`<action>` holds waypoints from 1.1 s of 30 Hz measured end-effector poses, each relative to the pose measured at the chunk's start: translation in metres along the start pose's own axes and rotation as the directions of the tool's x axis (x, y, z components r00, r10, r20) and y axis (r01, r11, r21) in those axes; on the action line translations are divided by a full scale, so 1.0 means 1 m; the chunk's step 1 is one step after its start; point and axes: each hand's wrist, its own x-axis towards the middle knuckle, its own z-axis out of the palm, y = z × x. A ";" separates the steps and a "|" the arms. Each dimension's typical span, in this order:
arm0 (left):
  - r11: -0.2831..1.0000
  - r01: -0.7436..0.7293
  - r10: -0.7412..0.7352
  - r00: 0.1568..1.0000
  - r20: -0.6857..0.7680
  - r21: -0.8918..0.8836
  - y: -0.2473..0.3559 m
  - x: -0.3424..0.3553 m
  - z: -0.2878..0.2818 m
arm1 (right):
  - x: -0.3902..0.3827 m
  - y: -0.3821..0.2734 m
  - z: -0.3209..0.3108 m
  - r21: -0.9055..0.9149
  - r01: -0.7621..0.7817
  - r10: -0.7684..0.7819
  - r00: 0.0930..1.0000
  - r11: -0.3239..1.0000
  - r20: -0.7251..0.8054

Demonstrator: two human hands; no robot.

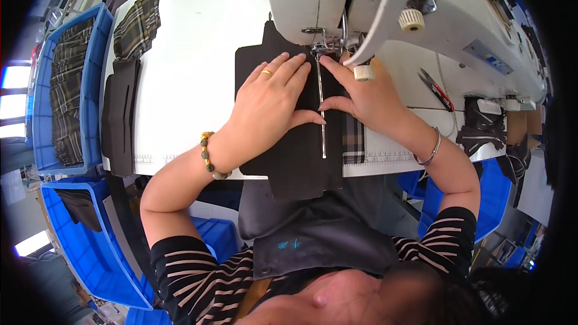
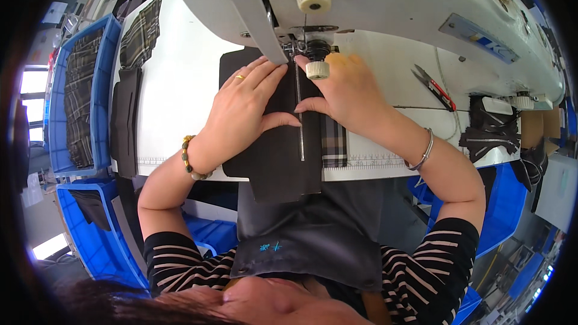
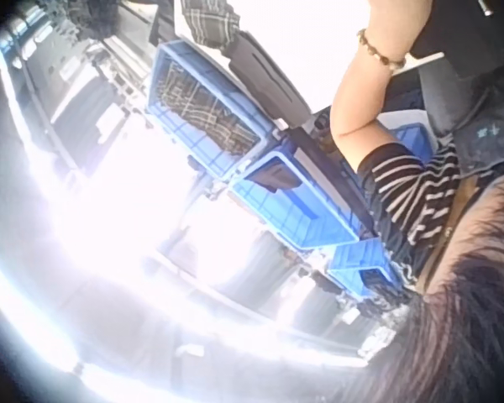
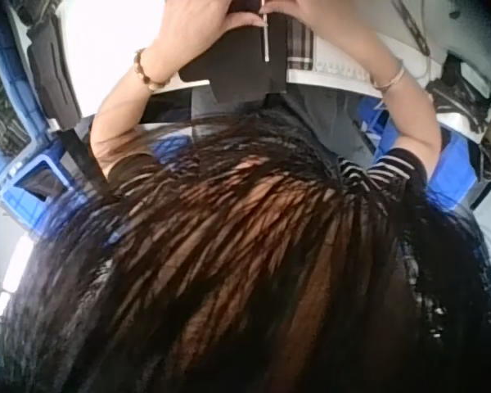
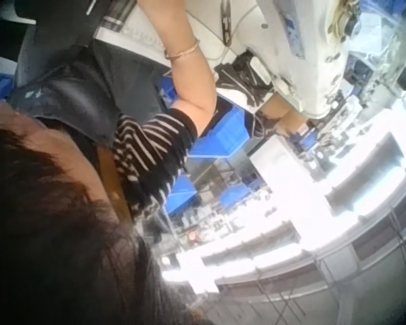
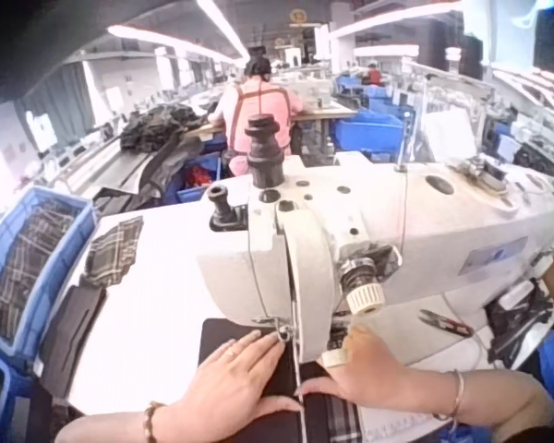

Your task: The person sews zippers onto black fabric pieces using an industrial sewing machine. They align the zipper tape with the fabric edge, guide the material under the presser foot, and stitch along the zipper line. The person handles multiple fabric pieces, including plaid and solid black materials, and places finished items into a blue bin.

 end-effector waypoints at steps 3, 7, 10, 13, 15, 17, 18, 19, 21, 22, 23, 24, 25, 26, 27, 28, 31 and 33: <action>0.999 0.023 -0.019 0.996 0.087 -0.042 -0.003 0.001 0.004 | 0.000 0.002 0.001 -0.008 -0.020 0.020 0.999 1.000 0.033; 0.999 0.001 0.000 0.999 0.053 -0.033 -0.003 0.000 0.009 | -0.002 0.004 0.003 0.031 -0.056 0.054 0.997 0.998 0.051; 1.000 0.001 0.000 0.999 0.055 -0.022 -0.003 0.000 0.009 | -0.003 0.004 0.003 0.012 -0.066 0.065 0.996 0.998 0.060; 1.000 0.005 -0.004 0.998 0.056 -0.024 -0.003 -0.001 0.010 | 0.001 0.004 0.002 0.053 -0.064 0.062 0.997 0.997 0.047; 1.000 0.006 -0.005 0.998 0.059 -0.022 -0.003 -0.001 0.009 | 0.003 0.003 0.000 0.070 -0.073 0.069 0.996 0.995 0.052; 1.000 0.010 -0.009 0.997 0.073 -0.018 -0.003 -0.001 0.009 | 0.004 0.001 -0.002 0.062 -0.098 0.092 0.992 0.993 0.089; 1.000 0.013 -0.011 0.997 0.078 -0.016 -0.003 -0.001 0.008 | 0.003 0.002 -0.002 0.063 -0.102 0.096 0.991 0.993 0.088; 1.000 0.012 -0.011 0.997 0.075 -0.018 -0.003 -0.001 0.008 | 0.002 0.003 0.000 0.065 -0.106 0.100 0.991 0.992 0.086; 1.000 0.011 -0.010 0.998 0.069 -0.022 -0.003 -0.001 0.008 | 0.001 0.004 0.001 0.058 -0.110 0.105 0.991 0.992 0.084; 1.000 0.012 -0.011 0.998 0.067 -0.020 -0.003 -0.001 0.008 | 0.000 0.003 0.001 0.049 -0.111 0.106 0.991 0.993 0.082; 1.000 0.013 -0.012 0.998 0.066 -0.019 -0.002 -0.001 0.008 | 0.000 0.002 0.001 0.041 -0.112 0.108 0.991 0.993 0.081; 1.000 0.012 -0.010 0.998 0.065 -0.019 -0.002 -0.001 0.008 | -0.003 0.002 0.002 0.021 -0.103 0.101 0.992 0.994 0.077; 1.000 0.010 -0.009 0.998 0.061 -0.022 -0.002 -0.001 0.009 | -0.006 0.002 0.003 0.000 -0.095 0.095 0.993 0.995 0.074; 1.000 0.008 -0.006 0.998 0.057 -0.025 -0.002 -0.002 0.009 | -0.008 0.001 0.003 -0.020 -0.087 0.089 0.994 0.996 0.071; 1.000 0.008 -0.007 0.999 0.052 -0.028 -0.002 -0.002 0.009 | -0.008 -0.001 0.001 -0.053 -0.058 0.062 0.995 0.997 0.079; 1.000 0.011 -0.009 0.998 0.055 -0.027 -0.002 -0.003 0.009 | -0.007 -0.005 -0.003 -0.086 -0.028 0.036 0.995 0.996 0.088; 1.000 0.012 -0.011 0.998 0.060 -0.027 -0.002 -0.003 0.009 | -0.008 -0.006 -0.003 -0.156 0.021 -0.010 0.997 0.988 0.071; 1.000 0.012 -0.011 0.998 0.059 -0.026 -0.002 -0.002 0.009 | -0.008 -0.007 -0.002 -0.179 0.029 -0.018 0.998 0.983 0.066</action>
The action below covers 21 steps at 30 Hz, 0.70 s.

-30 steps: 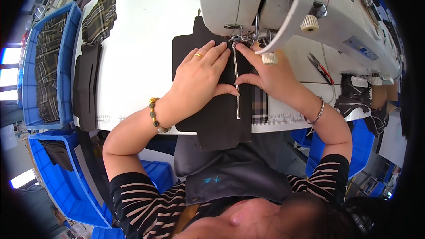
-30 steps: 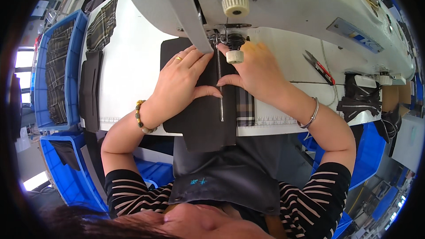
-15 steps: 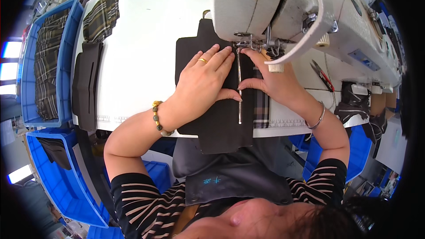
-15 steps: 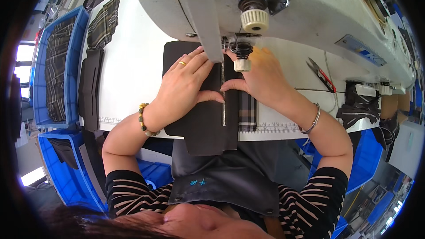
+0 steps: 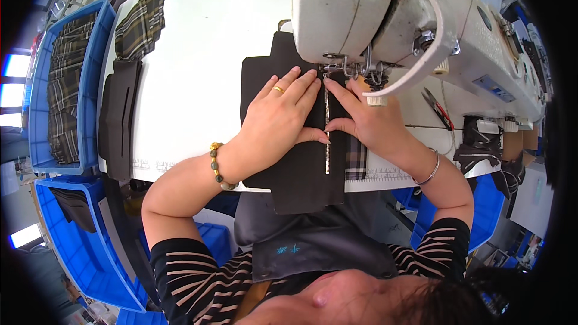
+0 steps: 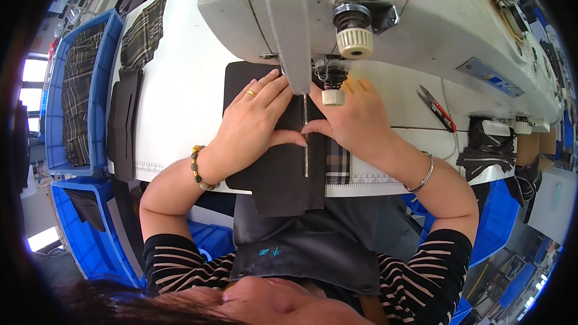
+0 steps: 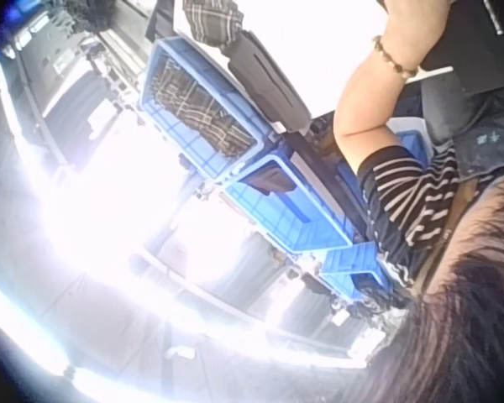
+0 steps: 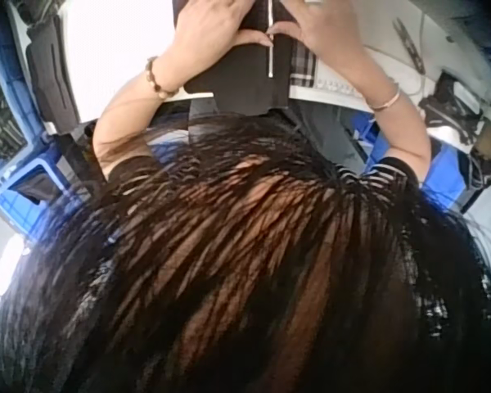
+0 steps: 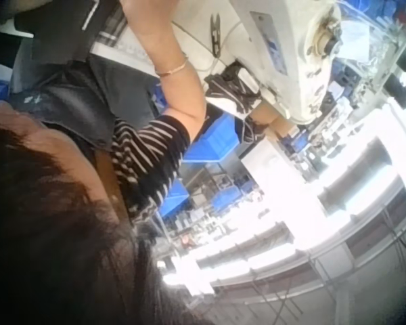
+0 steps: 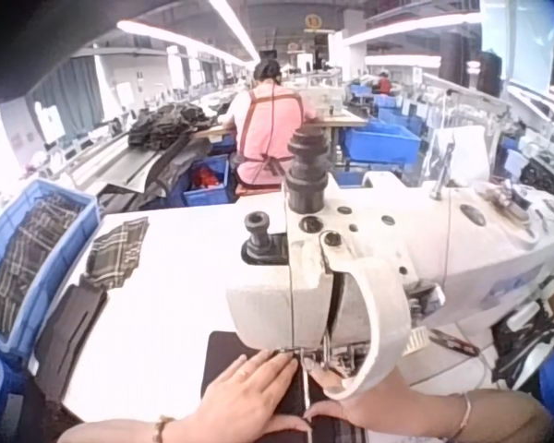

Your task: The person sews zippers onto black fabric pieces using an industrial sewing machine. They align the zipper tape with the fabric edge, guide the material under the presser foot, and stitch along the zipper line. The person handles multiple fabric pieces, including plaid and solid black materials, and places finished items into a blue bin.

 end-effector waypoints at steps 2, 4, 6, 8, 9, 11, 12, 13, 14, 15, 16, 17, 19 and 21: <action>1.000 0.002 -0.002 1.000 0.009 0.001 0.000 0.000 -0.001 | 0.001 -0.001 -0.001 -0.009 -0.003 0.003 1.000 1.000 0.017; 1.000 0.004 -0.004 1.000 0.016 -0.003 0.000 0.000 -0.001 | 0.001 -0.003 -0.002 -0.039 0.002 -0.002 1.000 0.999 0.019; 1.000 0.008 -0.008 1.000 0.025 -0.012 0.000 0.000 -0.001 | 0.002 -0.005 -0.005 -0.050 0.006 -0.005 0.999 0.999 0.034; 1.000 0.008 -0.007 0.999 0.037 -0.019 -0.001 -0.001 -0.001 | 0.003 -0.006 -0.009 -0.040 0.009 -0.006 0.998 0.999 0.063; 1.000 0.010 -0.009 0.999 0.044 -0.024 0.000 -0.002 -0.001 | 0.002 -0.007 -0.009 -0.043 0.005 -0.003 0.999 0.999 0.054; 1.000 0.004 -0.005 0.997 0.074 0.004 -0.002 -0.002 0.000 | 0.001 -0.007 -0.008 -0.049 -0.002 0.003 0.999 0.999 0.034; 1.000 0.002 -0.004 0.996 0.091 0.018 -0.002 -0.003 0.000 | 0.002 -0.008 -0.008 -0.046 -0.004 0.005 1.000 0.999 0.023; 1.000 0.005 -0.006 0.995 0.098 0.016 -0.002 -0.004 0.000 | 0.004 -0.010 -0.009 -0.042 -0.006 0.006 1.000 0.999 0.011; 1.000 0.008 -0.009 0.994 0.105 0.014 -0.002 -0.005 0.000 | 0.005 -0.012 -0.009 -0.039 -0.007 0.007 1.000 0.999 0.000; 1.000 0.009 -0.010 0.994 0.110 0.010 -0.002 -0.005 -0.001 | 0.005 -0.012 -0.009 -0.043 -0.007 0.007 1.000 0.999 -0.002; 1.000 0.006 -0.008 0.994 0.112 0.011 -0.002 -0.004 -0.001 | 0.005 -0.012 -0.009 -0.047 -0.007 0.007 1.000 0.999 -0.004; 1.000 0.004 -0.005 0.993 0.114 0.012 -0.002 -0.004 -0.001 | 0.005 -0.012 -0.009 -0.051 -0.006 0.006 1.000 0.999 -0.005; 1.000 0.002 -0.004 0.993 0.122 0.014 -0.001 -0.004 -0.001 | 0.005 -0.012 -0.009 -0.054 0.004 -0.005 1.000 0.999 -0.017; 1.000 0.003 -0.005 0.991 0.132 0.015 -0.001 -0.004 -0.001 | 0.005 -0.011 -0.009 -0.060 0.014 -0.016 0.999 0.998 -0.031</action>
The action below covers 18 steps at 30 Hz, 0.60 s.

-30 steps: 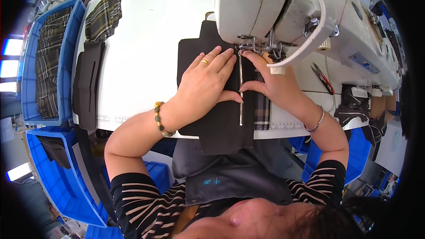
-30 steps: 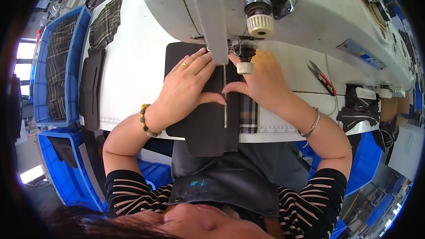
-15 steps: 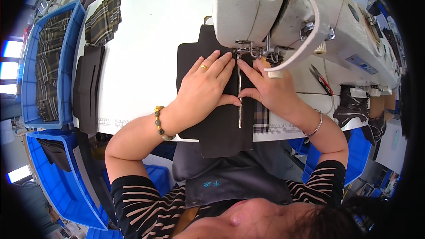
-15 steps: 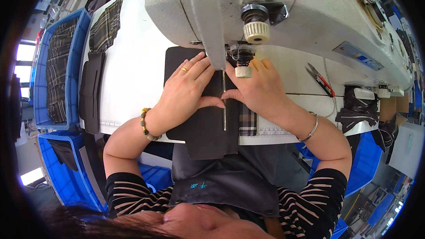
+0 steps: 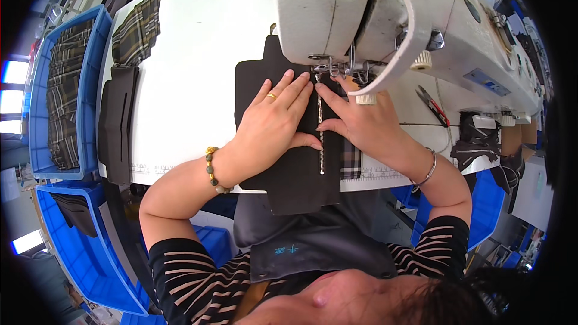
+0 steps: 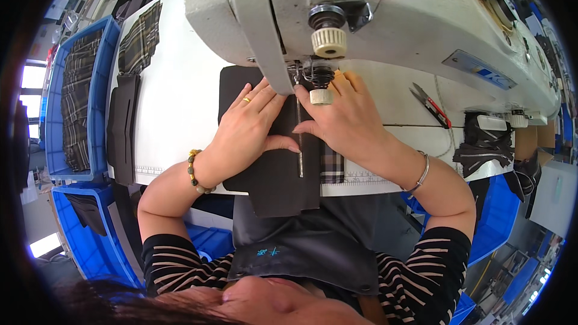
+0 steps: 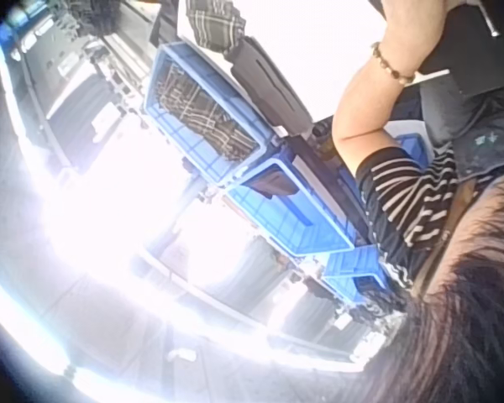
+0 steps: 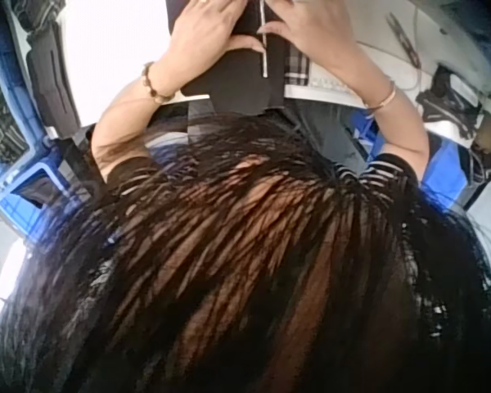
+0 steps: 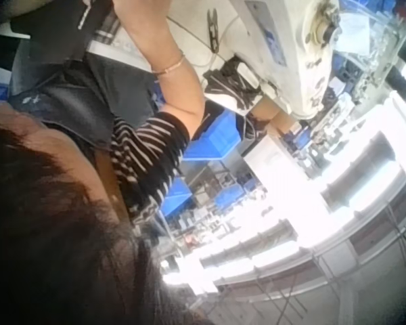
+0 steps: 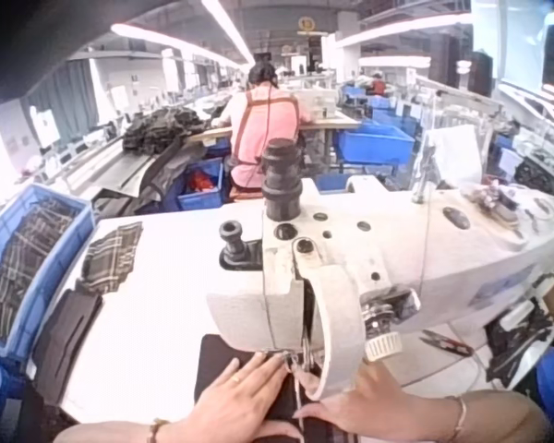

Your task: The person sews zippers onto black fabric pieces using an industrial sewing machine. They align the zipper tape with the fabric edge, guide the material under the presser foot, and stitch along the zipper line. The person handles multiple fabric pieces, including plaid and solid black materials, and places finished items into a blue bin.

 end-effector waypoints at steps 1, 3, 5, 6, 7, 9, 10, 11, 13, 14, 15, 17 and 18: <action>1.000 0.000 0.000 1.000 0.002 0.001 0.000 0.000 0.000 | 0.000 0.000 0.000 -0.004 0.005 -0.005 1.000 1.000 -0.008; 1.000 -0.001 0.001 1.000 0.008 0.001 0.001 0.000 0.000 | 0.000 0.001 0.000 0.001 0.009 -0.009 1.000 1.000 -0.010; 1.000 0.003 -0.004 1.000 -0.022 -0.015 0.002 0.000 0.000 | 0.002 0.001 -0.001 0.020 0.008 -0.008 1.000 1.000 0.002; 1.000 0.004 -0.005 0.999 -0.036 -0.025 0.002 0.000 0.000 | 0.003 0.002 -0.001 0.022 0.009 -0.009 1.000 1.000 0.002; 1.000 0.003 -0.004 0.999 -0.037 -0.026 0.003 0.000 0.000 | 0.003 0.002 -0.001 0.024 0.011 -0.011 1.000 1.000 0.001; 1.000 0.003 -0.004 0.999 -0.038 -0.029 0.003 0.000 -0.001 | 0.003 0.003 -0.001 0.035 0.019 -0.018 1.000 0.999 -0.006; 1.000 0.002 -0.003 0.999 -0.042 -0.025 0.003 0.000 -0.001 | 0.003 0.004 0.000 0.045 0.025 -0.024 1.000 0.999 -0.012; 1.000 0.000 -0.001 0.999 -0.045 -0.022 0.004 0.000 -0.001 | 0.003 0.004 0.000 0.054 0.031 -0.030 0.999 0.998 -0.018; 1.000 -0.002 0.001 0.999 -0.051 -0.018 0.004 0.000 -0.001 | 0.003 0.004 0.001 0.058 0.031 -0.030 0.999 0.998 -0.024; 1.000 -0.005 0.004 0.999 -0.054 -0.017 0.004 -0.001 -0.001 | 0.003 0.004 0.001 0.060 0.032 -0.030 0.999 0.998 -0.027; 1.000 -0.008 0.007 0.998 -0.058 -0.017 0.004 -0.001 0.000 | 0.003 0.004 0.002 0.059 0.030 -0.029 0.999 0.998 -0.027; 1.000 -0.012 0.011 0.998 -0.061 -0.018 0.003 0.000 0.000 | 0.002 0.004 0.003 0.057 0.028 -0.027 0.999 0.998 -0.029; 1.000 -0.012 0.010 0.998 -0.061 -0.018 0.003 0.000 -0.001 | 0.002 0.004 0.003 0.055 0.024 -0.022 0.999 0.998 -0.027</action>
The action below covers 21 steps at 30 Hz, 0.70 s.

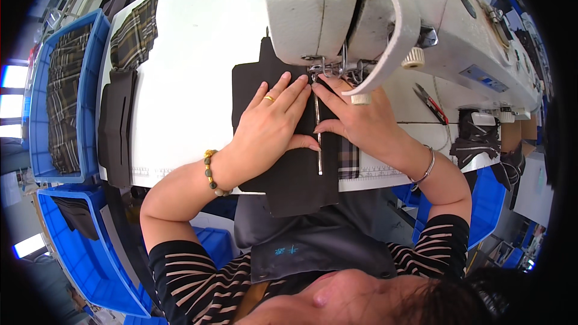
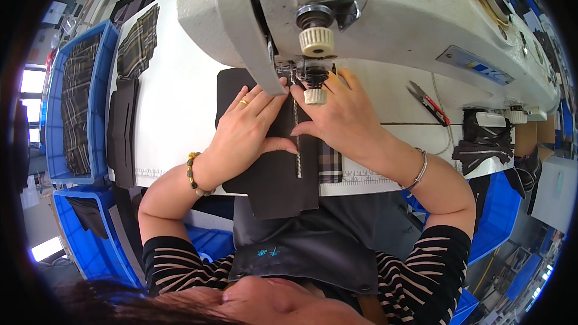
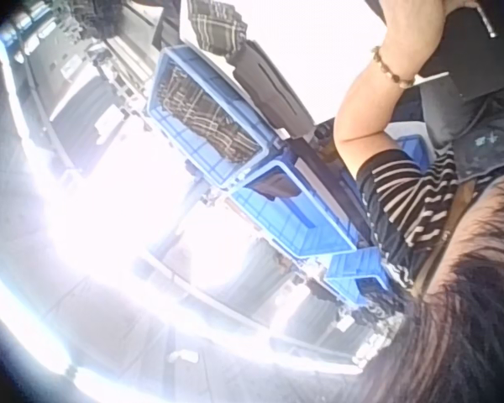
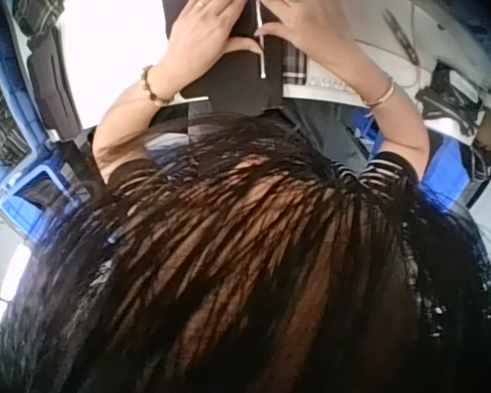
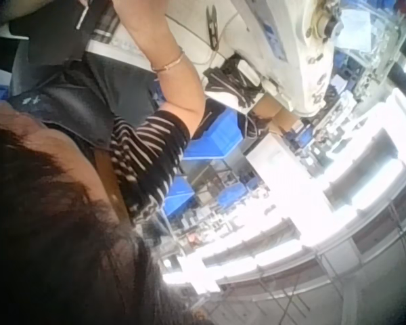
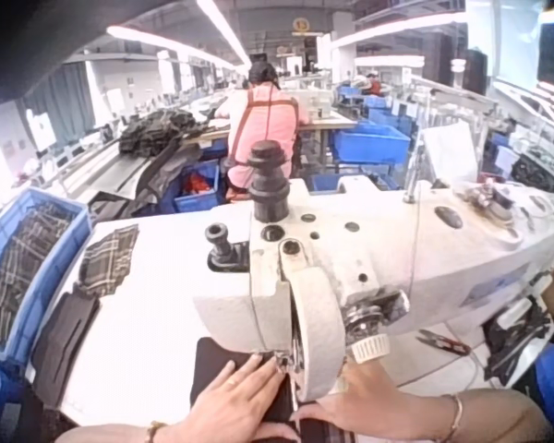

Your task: The person sews zippers onto black fabric pieces using an industrial sewing machine. They align the zipper tape with the fabric edge, guide the material under the presser foot, and stitch along the zipper line. The person handles multiple fabric pieces, including plaid and solid black materials, and places finished items into a blue bin.

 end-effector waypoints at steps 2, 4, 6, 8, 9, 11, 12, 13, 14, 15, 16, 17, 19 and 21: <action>1.000 0.007 -0.007 1.000 0.000 0.001 0.000 0.000 -0.001 | 0.001 -0.001 0.000 -0.003 -0.008 0.008 1.000 1.000 0.003; 1.000 0.007 -0.007 1.000 0.016 0.011 0.000 0.000 -0.001 | 0.001 -0.001 0.001 -0.013 -0.013 0.013 1.000 1.000 0.009; 1.000 0.000 -0.001 0.999 0.052 0.026 -0.002 0.000 -0.001 | -0.002 -0.001 0.004 -0.033 -0.014 0.015 1.000 0.999 0.013; 1.000 0.001 -0.001 1.000 0.002 0.017 -0.001 0.002 -0.001 | -0.004 0.000 0.006 -0.064 -0.013 0.014 1.000 0.998 0.016; 1.000 0.005 -0.005 1.000 -0.015 0.005 0.002 0.000 0.000 | -0.006 -0.001 0.007 -0.077 -0.014 0.016 1.000 0.997 0.025; 1.000 0.000 0.000 0.999 -0.036 0.002 0.000 0.001 0.002 | -0.005 0.000 0.006 -0.103 -0.015 0.020 0.999 0.995 0.044; 1.000 -0.003 0.003 0.999 -0.048 0.003 -0.002 0.001 0.003 | -0.004 0.001 0.008 -0.099 -0.014 0.017 0.999 0.995 0.033; 1.000 -0.001 0.002 0.999 -0.050 0.006 -0.002 0.001 0.003 | -0.004 0.001 0.008 -0.095 -0.013 0.016 0.999 0.995 0.033; 1.000 0.000 0.001 0.999 -0.052 0.009 -0.002 0.000 0.003 | -0.004 0.000 0.007 -0.091 -0.013 0.016 0.999 0.996 0.033; 1.000 -0.003 0.004 0.998 -0.058 0.012 -0.002 0.000 0.004 | -0.004 0.000 0.006 -0.092 -0.014 0.017 0.999 0.996 0.032; 1.000 0.006 -0.006 0.999 -0.051 0.009 -0.002 0.001 0.004 | -0.004 -0.001 0.006 -0.114 -0.021 0.026 0.999 0.993 0.045; 1.000 0.007 -0.006 0.999 -0.045 0.006 -0.001 0.001 0.004 | -0.005 -0.001 0.006 -0.106 -0.024 0.029 0.999 0.994 0.046; 1.000 0.010 -0.009 0.999 -0.039 0.013 -0.001 0.001 0.003 | -0.005 0.000 0.007 -0.088 -0.023 0.027 0.999 0.996 0.037; 1.000 0.010 -0.010 0.999 -0.041 0.013 -0.001 0.001 0.003 | -0.004 -0.001 0.005 -0.102 -0.015 0.019 0.999 0.995 0.035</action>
